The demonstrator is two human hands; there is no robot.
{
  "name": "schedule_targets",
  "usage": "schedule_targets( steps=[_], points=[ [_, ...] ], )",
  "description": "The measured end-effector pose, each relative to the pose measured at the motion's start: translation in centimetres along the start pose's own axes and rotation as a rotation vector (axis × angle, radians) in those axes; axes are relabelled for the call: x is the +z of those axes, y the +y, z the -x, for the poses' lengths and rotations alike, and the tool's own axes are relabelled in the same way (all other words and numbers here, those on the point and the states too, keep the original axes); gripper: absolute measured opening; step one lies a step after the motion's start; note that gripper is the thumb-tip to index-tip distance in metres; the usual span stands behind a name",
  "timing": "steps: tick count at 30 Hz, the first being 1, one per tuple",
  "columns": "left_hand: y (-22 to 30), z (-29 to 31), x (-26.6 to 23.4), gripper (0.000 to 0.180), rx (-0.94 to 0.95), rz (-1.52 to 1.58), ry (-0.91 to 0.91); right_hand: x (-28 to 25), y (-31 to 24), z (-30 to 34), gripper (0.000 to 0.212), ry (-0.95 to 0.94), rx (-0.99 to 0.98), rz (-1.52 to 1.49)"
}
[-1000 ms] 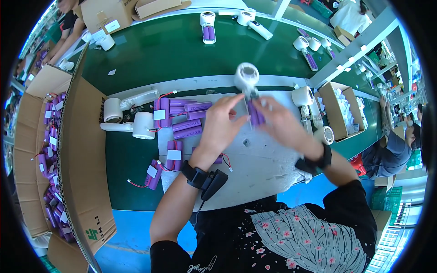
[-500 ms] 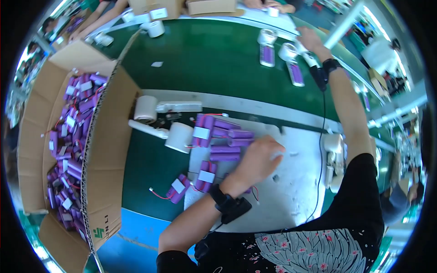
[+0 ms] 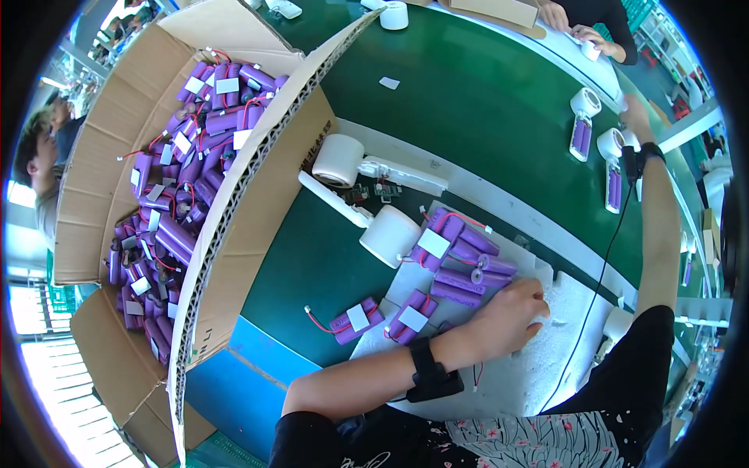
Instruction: Assembling small electronic components by attaching circuit boards to battery units at a factory workbench.
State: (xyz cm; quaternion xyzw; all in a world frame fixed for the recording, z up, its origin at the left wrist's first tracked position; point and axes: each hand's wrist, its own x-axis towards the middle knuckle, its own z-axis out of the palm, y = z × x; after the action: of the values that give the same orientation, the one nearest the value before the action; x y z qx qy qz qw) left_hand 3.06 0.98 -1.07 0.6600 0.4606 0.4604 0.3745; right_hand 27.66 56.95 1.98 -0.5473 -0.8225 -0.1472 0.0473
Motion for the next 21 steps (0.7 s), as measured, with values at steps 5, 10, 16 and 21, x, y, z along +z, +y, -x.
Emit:
schedule_targets(
  steps=[5, 10, 16, 21],
  points=[
    [-0.6, -0.9, 1.0, 0.014, 0.039, -0.01, -0.046, -13.5, 4.5, 4.2, 0.062, 0.336, 0.181, -0.06],
    [-1.0, -1.0, -0.9, 0.014, 0.118, -0.105, -0.007, -27.6, -8.3, 19.7, 0.048, 0.442, -0.025, -0.389],
    [4.6, -1.6, -3.6, 0.017, 0.163, 0.103, -0.034, -26.3, -19.3, 38.1, 0.015, 0.066, 0.001, -1.054],
    [8.1, 2.5, -7.3, 0.018, 0.184, -0.34, -0.315, -22.3, -21.8, 47.5, 0.026, 0.177, -0.264, -0.734]
  ],
)
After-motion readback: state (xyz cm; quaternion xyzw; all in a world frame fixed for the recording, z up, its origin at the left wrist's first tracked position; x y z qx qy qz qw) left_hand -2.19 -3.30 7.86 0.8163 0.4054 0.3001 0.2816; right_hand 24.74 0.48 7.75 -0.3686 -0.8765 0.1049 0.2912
